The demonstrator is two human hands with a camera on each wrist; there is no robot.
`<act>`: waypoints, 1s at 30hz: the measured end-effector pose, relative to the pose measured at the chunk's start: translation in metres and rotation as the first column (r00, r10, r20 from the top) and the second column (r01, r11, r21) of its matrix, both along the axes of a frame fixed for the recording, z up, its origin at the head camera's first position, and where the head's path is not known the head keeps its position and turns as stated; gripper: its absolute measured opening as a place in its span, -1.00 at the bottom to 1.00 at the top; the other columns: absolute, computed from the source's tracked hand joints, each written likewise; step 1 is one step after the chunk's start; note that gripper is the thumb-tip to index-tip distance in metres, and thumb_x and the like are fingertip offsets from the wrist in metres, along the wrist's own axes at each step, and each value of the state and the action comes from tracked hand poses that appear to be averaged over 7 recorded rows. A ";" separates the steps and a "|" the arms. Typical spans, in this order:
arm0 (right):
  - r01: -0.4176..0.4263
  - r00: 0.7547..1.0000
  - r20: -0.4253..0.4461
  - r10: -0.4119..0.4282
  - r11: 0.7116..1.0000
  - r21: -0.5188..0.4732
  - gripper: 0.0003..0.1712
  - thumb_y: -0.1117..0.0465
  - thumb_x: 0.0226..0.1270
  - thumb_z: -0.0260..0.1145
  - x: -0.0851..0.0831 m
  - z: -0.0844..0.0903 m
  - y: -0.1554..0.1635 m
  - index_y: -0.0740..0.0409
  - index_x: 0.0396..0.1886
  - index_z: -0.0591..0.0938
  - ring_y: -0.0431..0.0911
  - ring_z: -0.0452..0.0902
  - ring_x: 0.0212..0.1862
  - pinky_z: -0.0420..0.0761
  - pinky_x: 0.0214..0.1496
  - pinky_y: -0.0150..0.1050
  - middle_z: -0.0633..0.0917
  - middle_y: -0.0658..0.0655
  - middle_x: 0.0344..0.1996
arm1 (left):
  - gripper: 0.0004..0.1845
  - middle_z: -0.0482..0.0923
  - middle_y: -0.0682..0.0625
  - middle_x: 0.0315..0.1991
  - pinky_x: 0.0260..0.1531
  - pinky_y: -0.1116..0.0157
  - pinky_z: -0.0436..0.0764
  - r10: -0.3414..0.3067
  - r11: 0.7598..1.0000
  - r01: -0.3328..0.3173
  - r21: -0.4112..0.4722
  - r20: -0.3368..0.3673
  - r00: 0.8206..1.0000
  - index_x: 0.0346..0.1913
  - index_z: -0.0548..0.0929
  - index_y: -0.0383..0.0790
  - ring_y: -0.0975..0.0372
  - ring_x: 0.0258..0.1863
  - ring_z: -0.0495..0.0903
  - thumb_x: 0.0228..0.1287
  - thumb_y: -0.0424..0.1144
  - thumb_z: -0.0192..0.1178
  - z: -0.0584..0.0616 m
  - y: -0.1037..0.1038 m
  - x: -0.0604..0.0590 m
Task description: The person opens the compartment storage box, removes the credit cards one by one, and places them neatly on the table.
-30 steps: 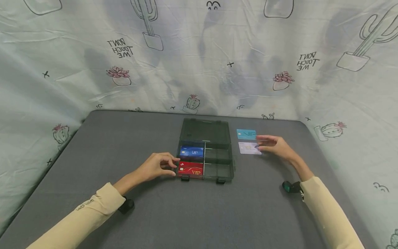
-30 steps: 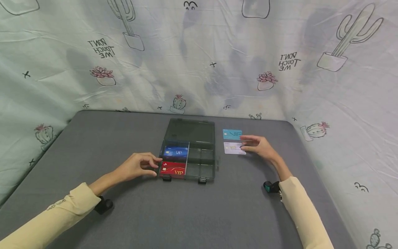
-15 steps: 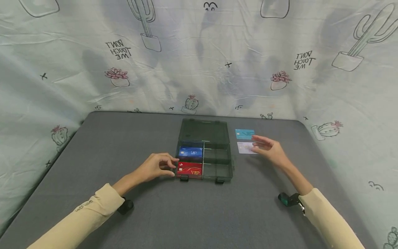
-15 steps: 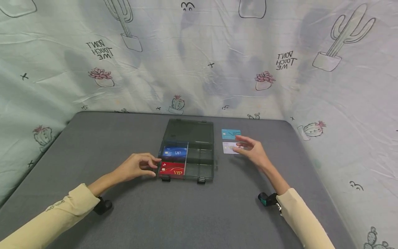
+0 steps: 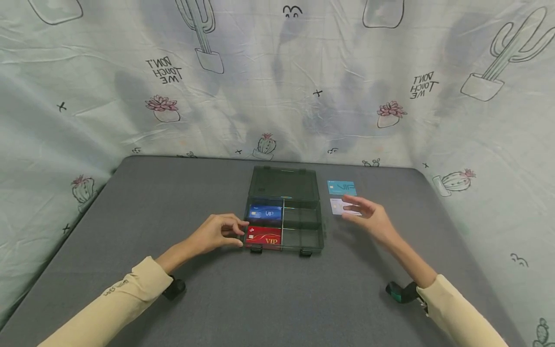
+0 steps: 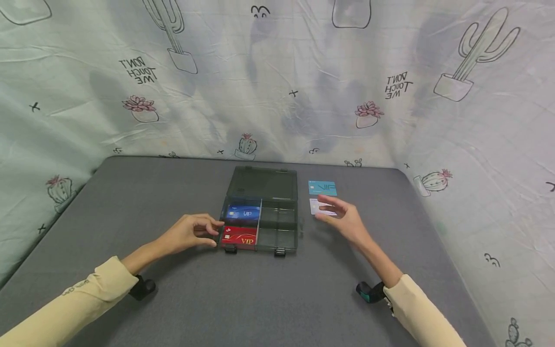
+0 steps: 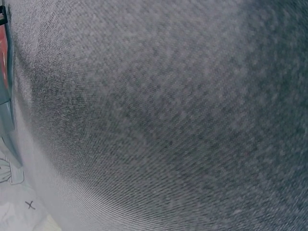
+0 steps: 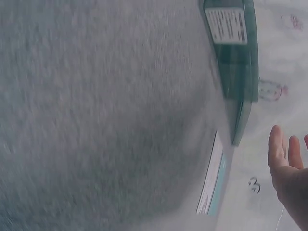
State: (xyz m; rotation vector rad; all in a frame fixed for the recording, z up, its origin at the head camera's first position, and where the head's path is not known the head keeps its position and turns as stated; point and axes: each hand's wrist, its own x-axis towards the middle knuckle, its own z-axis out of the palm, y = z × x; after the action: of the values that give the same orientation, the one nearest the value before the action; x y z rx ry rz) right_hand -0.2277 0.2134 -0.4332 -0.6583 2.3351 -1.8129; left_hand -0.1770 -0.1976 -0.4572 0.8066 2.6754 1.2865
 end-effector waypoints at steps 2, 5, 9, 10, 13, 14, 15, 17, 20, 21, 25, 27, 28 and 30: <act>-0.013 1.000 0.006 0.013 1.000 0.002 -0.41 0.26 0.16 0.29 0.004 0.001 -0.003 0.22 0.20 0.37 0.12 0.35 0.15 0.53 0.00 -0.40 0.40 0.20 0.18 | -0.82 0.56 -0.01 -0.11 -0.14 0.40 0.57 0.000 1.000 0.000 -0.002 -0.001 1.000 -0.47 0.60 -0.15 0.26 -0.16 0.57 -0.17 -0.28 0.40 0.000 0.000 0.000; -0.025 1.000 0.019 0.025 1.000 0.003 -0.42 0.24 0.17 0.29 0.009 0.001 -0.008 0.21 0.21 0.37 0.12 0.35 0.14 0.53 -0.01 -0.40 0.43 0.16 0.16 | -0.82 0.56 -0.01 -0.11 -0.14 0.40 0.57 0.003 1.000 -0.003 -0.006 -0.003 1.000 -0.47 0.60 -0.14 0.27 -0.17 0.57 -0.17 -0.28 0.40 0.000 0.000 0.000; -0.047 0.998 0.040 0.047 0.999 -0.010 -0.42 0.25 0.19 0.27 0.016 0.002 -0.015 0.21 0.21 0.36 0.11 0.36 0.14 0.53 -0.01 -0.39 0.46 0.12 0.14 | -0.82 0.56 -0.01 -0.11 -0.15 0.39 0.58 0.008 1.000 -0.008 -0.011 0.000 1.000 -0.47 0.59 -0.15 0.29 -0.18 0.58 -0.17 -0.29 0.41 -0.001 0.000 0.000; -0.056 0.998 0.041 0.057 0.998 -0.015 -0.42 0.25 0.19 0.27 0.017 0.002 -0.017 0.22 0.21 0.36 0.12 0.36 0.14 0.53 -0.01 -0.39 0.46 0.12 0.13 | -0.81 0.56 -0.01 -0.11 -0.15 0.39 0.57 0.010 1.000 -0.010 -0.012 0.001 1.000 -0.47 0.59 -0.16 0.29 -0.18 0.58 -0.18 -0.29 0.41 -0.001 0.000 0.000; -0.086 0.995 0.040 0.087 0.996 -0.031 -0.43 0.28 0.20 0.25 0.021 0.002 -0.022 0.26 0.21 0.35 0.16 0.33 0.14 0.53 0.00 -0.36 0.46 0.11 0.13 | -0.81 0.56 -0.01 -0.10 -0.15 0.39 0.57 0.012 1.000 -0.012 -0.013 0.004 1.000 -0.47 0.59 -0.17 0.31 -0.20 0.58 -0.18 -0.29 0.41 -0.001 -0.001 0.001; -0.096 0.995 0.039 0.097 0.995 -0.040 -0.43 0.30 0.20 0.25 0.023 0.002 -0.024 0.27 0.21 0.35 0.17 0.33 0.14 0.53 0.00 -0.34 0.46 0.12 0.13 | -0.81 0.56 0.00 -0.11 -0.15 0.39 0.57 0.012 1.000 -0.012 -0.011 0.004 1.000 -0.47 0.59 -0.17 0.31 -0.20 0.58 -0.18 -0.29 0.41 -0.001 -0.001 0.001; -0.101 0.994 0.044 0.103 0.994 -0.047 -0.44 0.30 0.20 0.25 0.024 0.002 -0.026 0.27 0.21 0.35 0.17 0.33 0.14 0.53 0.00 -0.34 0.46 0.11 0.13 | -0.81 0.57 0.00 -0.11 -0.15 0.39 0.57 0.013 1.000 -0.013 -0.010 0.004 1.000 -0.47 0.59 -0.17 0.31 -0.20 0.58 -0.18 -0.29 0.41 -0.001 -0.001 0.001; -0.114 0.991 0.058 0.118 0.991 -0.072 -0.45 0.33 0.19 0.25 0.027 0.002 -0.030 0.29 0.20 0.36 0.19 0.33 0.13 0.53 0.02 -0.30 0.46 0.14 0.13 | -0.81 0.57 0.00 -0.11 -0.15 0.39 0.58 0.010 1.000 -0.010 -0.006 0.001 1.000 -0.47 0.59 -0.17 0.31 -0.19 0.58 -0.18 -0.29 0.41 -0.001 -0.001 0.001; -0.123 0.988 0.077 0.130 0.988 -0.090 -0.45 0.33 0.19 0.25 0.031 0.002 -0.037 0.28 0.20 0.36 0.19 0.36 0.11 0.52 0.03 -0.29 0.46 0.18 0.13 | -0.81 0.57 0.00 -0.11 -0.15 0.39 0.58 0.008 1.000 -0.008 -0.003 0.000 1.000 -0.47 0.59 -0.16 0.32 -0.20 0.58 -0.18 -0.28 0.41 -0.001 -0.001 0.001; -0.127 0.987 0.083 0.135 0.988 -0.093 -0.45 0.33 0.19 0.25 0.033 0.001 -0.039 0.29 0.20 0.36 0.19 0.36 0.11 0.52 0.04 -0.30 0.45 0.21 0.13 | -0.81 0.57 0.00 -0.11 -0.15 0.39 0.58 0.008 1.000 -0.008 -0.002 0.000 1.000 -0.46 0.59 -0.16 0.32 -0.20 0.58 -0.18 -0.28 0.41 -0.001 -0.001 0.001; -0.138 0.983 0.106 0.147 0.987 -0.082 -0.44 0.28 0.19 0.26 0.038 0.000 -0.048 0.25 0.20 0.37 0.17 0.34 0.14 0.48 0.07 -0.32 0.40 0.29 0.16 | -0.81 0.56 -0.02 -0.10 -0.16 0.39 0.58 0.006 1.000 -0.006 0.012 0.002 1.000 -0.46 0.59 -0.18 0.32 -0.21 0.58 -0.17 -0.29 0.41 -0.002 -0.001 0.001; -0.146 0.979 0.131 0.154 0.987 -0.070 -0.45 0.25 0.19 0.27 0.040 -0.001 -0.051 0.19 0.20 0.38 0.11 0.33 0.17 0.45 0.11 -0.30 0.38 0.29 0.18 | -0.81 0.56 -0.04 -0.10 -0.16 0.40 0.58 0.004 1.000 -0.004 0.023 0.003 1.000 -0.45 0.60 -0.20 0.31 -0.21 0.59 -0.17 -0.30 0.41 -0.003 -0.001 0.001; -0.149 0.977 0.144 0.158 0.987 -0.066 -0.45 0.23 0.19 0.27 0.041 -0.002 -0.053 0.17 0.19 0.39 0.08 0.33 0.18 0.44 0.13 -0.28 0.38 0.28 0.18 | -0.81 0.56 -0.06 -0.09 -0.17 0.40 0.58 -0.001 1.000 0.001 0.029 -0.002 1.000 -0.45 0.60 -0.21 0.30 -0.22 0.59 -0.17 -0.30 0.41 -0.003 -0.001 0.001; -0.159 0.972 0.168 0.166 0.986 -0.056 -0.45 0.20 0.19 0.27 0.043 -0.004 -0.057 0.14 0.19 0.40 0.03 0.33 0.19 0.41 0.16 -0.22 0.38 0.25 0.19 | -0.81 0.56 -0.07 -0.09 -0.17 0.40 0.58 -0.005 0.999 0.005 0.036 -0.008 1.000 -0.45 0.60 -0.22 0.29 -0.22 0.59 -0.17 -0.31 0.40 -0.004 0.000 0.001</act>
State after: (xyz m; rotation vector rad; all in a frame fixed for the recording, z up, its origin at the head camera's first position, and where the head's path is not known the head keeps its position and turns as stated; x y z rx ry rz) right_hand -0.1851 0.1561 -0.4374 -0.6486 2.0748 -1.7744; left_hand -0.1761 -0.1980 -0.4607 0.8243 2.6619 1.3369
